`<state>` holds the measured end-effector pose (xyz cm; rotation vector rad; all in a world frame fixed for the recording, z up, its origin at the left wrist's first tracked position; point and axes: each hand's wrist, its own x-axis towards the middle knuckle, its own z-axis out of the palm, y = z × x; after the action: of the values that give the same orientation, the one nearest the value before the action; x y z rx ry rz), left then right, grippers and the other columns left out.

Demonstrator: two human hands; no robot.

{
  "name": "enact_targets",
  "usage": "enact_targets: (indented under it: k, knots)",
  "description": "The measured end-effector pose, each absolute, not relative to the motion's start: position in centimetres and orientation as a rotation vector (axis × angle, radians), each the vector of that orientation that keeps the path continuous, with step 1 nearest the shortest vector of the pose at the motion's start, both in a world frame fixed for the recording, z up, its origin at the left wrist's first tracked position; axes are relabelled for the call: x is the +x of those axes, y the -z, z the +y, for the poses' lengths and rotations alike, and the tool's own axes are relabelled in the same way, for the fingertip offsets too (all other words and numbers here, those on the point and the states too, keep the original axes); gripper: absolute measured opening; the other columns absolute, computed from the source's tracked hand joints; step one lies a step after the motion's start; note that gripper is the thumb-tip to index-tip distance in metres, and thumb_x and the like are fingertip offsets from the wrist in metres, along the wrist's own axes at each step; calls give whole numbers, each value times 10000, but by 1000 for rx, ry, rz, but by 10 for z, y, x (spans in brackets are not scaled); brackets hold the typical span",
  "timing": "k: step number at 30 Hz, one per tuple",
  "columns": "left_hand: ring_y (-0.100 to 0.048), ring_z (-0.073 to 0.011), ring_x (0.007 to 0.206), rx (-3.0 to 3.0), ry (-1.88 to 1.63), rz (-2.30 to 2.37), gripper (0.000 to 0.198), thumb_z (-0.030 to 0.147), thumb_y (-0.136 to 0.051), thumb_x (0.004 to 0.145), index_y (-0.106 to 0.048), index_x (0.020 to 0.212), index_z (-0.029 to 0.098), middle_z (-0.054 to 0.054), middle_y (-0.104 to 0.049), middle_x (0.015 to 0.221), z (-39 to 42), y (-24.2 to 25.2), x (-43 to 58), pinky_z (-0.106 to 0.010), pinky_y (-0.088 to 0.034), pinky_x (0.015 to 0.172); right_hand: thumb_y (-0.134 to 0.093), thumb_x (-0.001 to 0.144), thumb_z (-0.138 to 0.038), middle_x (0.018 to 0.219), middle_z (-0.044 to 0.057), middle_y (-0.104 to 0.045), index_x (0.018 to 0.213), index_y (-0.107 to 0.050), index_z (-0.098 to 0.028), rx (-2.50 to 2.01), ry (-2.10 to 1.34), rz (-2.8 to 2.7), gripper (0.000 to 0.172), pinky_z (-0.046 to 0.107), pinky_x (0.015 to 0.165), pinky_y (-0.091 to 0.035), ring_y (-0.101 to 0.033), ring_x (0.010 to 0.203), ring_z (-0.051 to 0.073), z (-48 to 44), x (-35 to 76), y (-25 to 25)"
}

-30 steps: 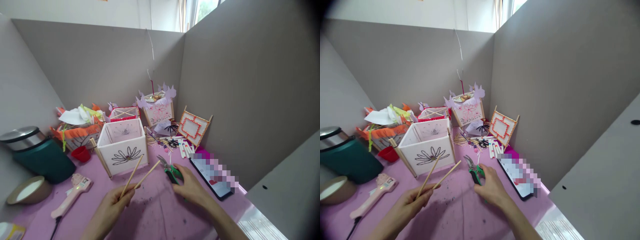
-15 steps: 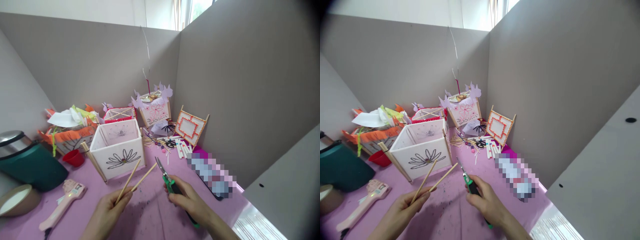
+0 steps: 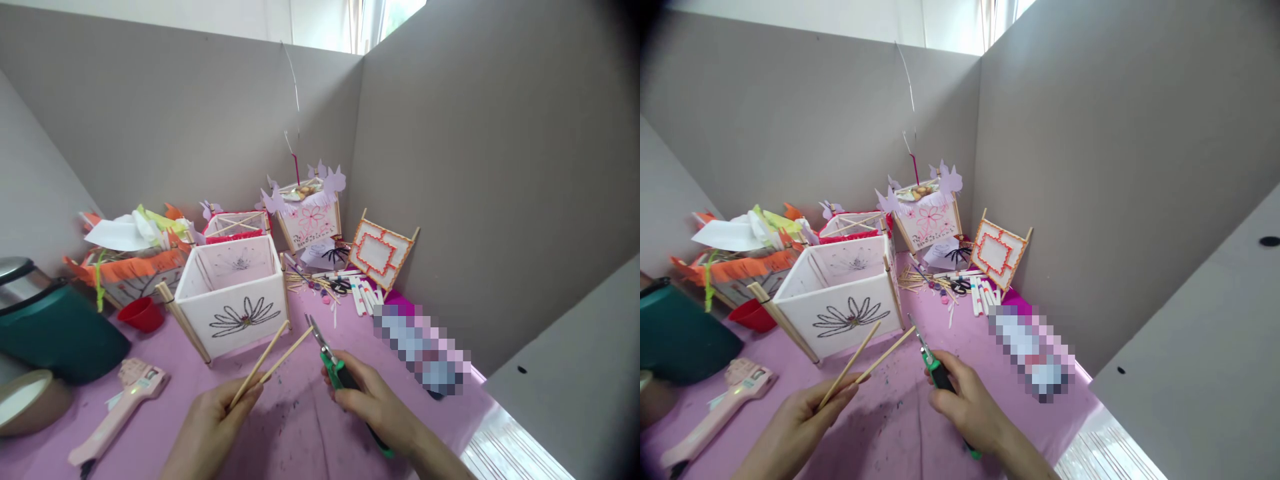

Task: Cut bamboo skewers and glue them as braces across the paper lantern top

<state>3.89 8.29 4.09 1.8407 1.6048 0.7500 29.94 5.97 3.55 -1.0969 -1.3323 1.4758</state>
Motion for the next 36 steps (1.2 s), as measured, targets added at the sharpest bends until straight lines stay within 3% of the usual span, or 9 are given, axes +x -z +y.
enact_targets:
  k: [6,13,22,28,33,36]
  knots:
    - [-627,-213,701,1903,-548,1632,450,543,-444,833,-755,941,236,-19,-715,737,82,-54,38,-243,-481,626,-550,716,-147,997,41,-602,1116,-582,-177,-1119,-1392,-1401,403,339,877,-406,-547,984,218,62,297,-38]
    - [-621,-238,733,1840,-584,1616,398,511,-506,807,-760,908,221,-33,-721,777,86,-58,40,-269,-464,662,-531,713,-158,979,42,-613,1023,-594,-170,-1160,-1423,-1426,317,313,775,-437,-579,922,211,66,296,-32]
    - [-514,-190,592,1815,-564,1673,455,586,-479,778,-668,643,195,-11,-562,563,87,-63,38,-243,-357,542,-484,634,-102,813,-4,-568,892,-569,-164,-1183,-1308,-1470,278,249,648,-381,-527,746,142,70,290,-27]
    - [-537,-185,599,1733,-595,1663,405,566,-484,781,-691,789,218,19,-524,550,88,-60,36,-236,-373,577,-476,656,-119,703,-26,-506,864,-565,-163,-1229,-1184,-1434,230,244,589,-352,-457,649,124,68,282,-9]
    - [-565,-200,696,1694,-654,1597,455,557,-485,793,-559,496,220,-2,-575,592,89,-55,31,-239,-408,667,-471,696,-148,754,-11,-534,930,-551,-164,-1214,-1299,-1366,249,245,544,-358,-470,609,120,65,283,-6]
    - [-542,-192,674,1646,-658,1561,437,584,-472,797,-645,631,219,4,-547,586,88,-54,28,-247,-400,651,-482,706,-148,796,-2,-559,926,-552,-168,-1166,-1352,-1417,233,247,572,-375,-507,658,132,65,288,-20]
